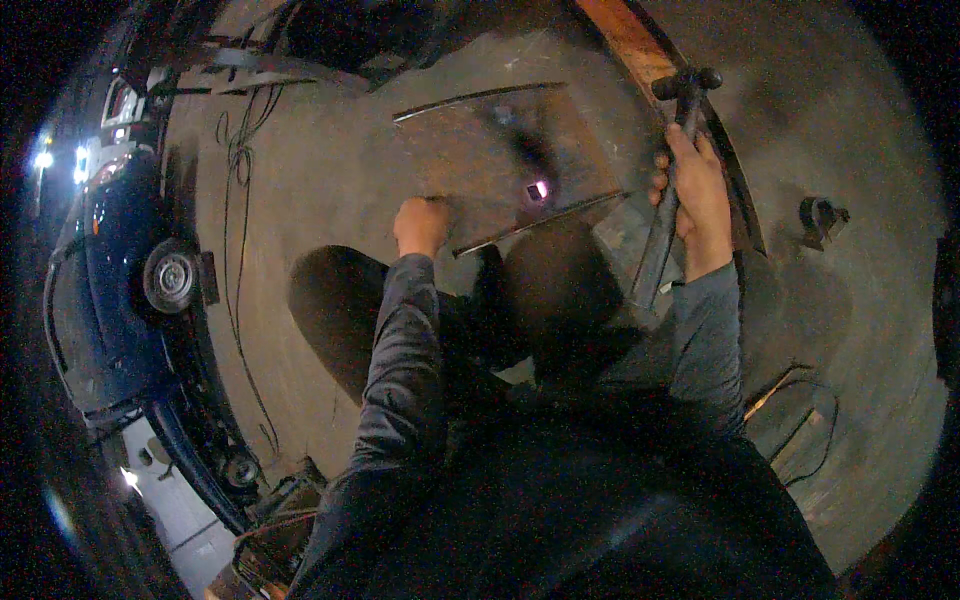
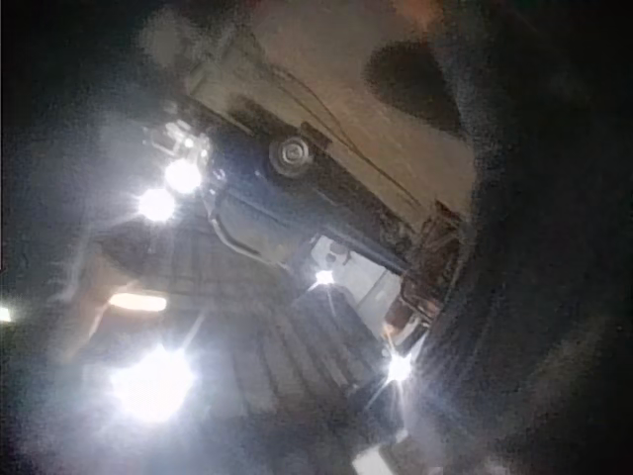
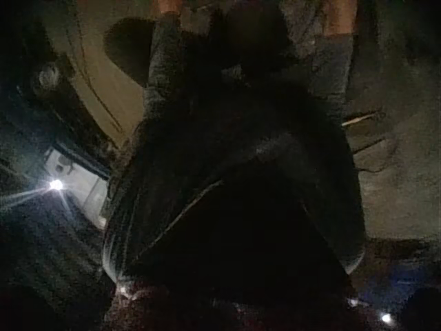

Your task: The person uses a welding torch to cut and weld a metal plate, generating sparks. They then use a hammer to strike the hot metal plate, likely to shape or flatten it.

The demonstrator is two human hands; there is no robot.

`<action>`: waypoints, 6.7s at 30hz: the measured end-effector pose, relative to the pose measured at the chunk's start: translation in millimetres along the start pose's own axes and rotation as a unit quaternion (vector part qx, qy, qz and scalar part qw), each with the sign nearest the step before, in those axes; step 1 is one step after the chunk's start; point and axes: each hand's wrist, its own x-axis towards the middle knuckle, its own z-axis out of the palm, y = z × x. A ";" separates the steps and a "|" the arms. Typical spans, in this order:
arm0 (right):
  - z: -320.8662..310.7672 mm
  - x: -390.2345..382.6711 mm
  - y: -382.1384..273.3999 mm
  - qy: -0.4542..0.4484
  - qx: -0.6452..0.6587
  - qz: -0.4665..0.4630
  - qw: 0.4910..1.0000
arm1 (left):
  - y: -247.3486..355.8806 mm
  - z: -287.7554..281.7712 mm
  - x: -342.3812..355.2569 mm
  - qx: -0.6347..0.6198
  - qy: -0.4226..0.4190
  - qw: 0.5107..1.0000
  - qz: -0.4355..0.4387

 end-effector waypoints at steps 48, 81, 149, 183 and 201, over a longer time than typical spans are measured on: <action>6.8 79.0 113.2 -0.021 -0.539 -0.013 0.842 | -5.6 180.9 17.3 -0.080 -0.206 0.969 -0.106; 16.4 27.4 96.4 -0.042 -0.391 0.015 0.919 | 118.3 -102.9 -31.1 -0.465 0.163 0.863 0.111; 7.8 9.9 60.1 0.021 -0.051 0.015 0.998 | -79.3 196.9 90.6 -0.066 -0.074 0.995 0.030; -444.5 -59.8 94.5 0.133 -0.741 0.146 0.641 | 554.7 149.8 -90.9 -0.168 -0.031 0.808 0.563; -442.4 -21.0 77.2 0.066 -0.757 0.011 0.650 | 614.6 159.6 -3.5 -0.009 -0.249 0.809 0.533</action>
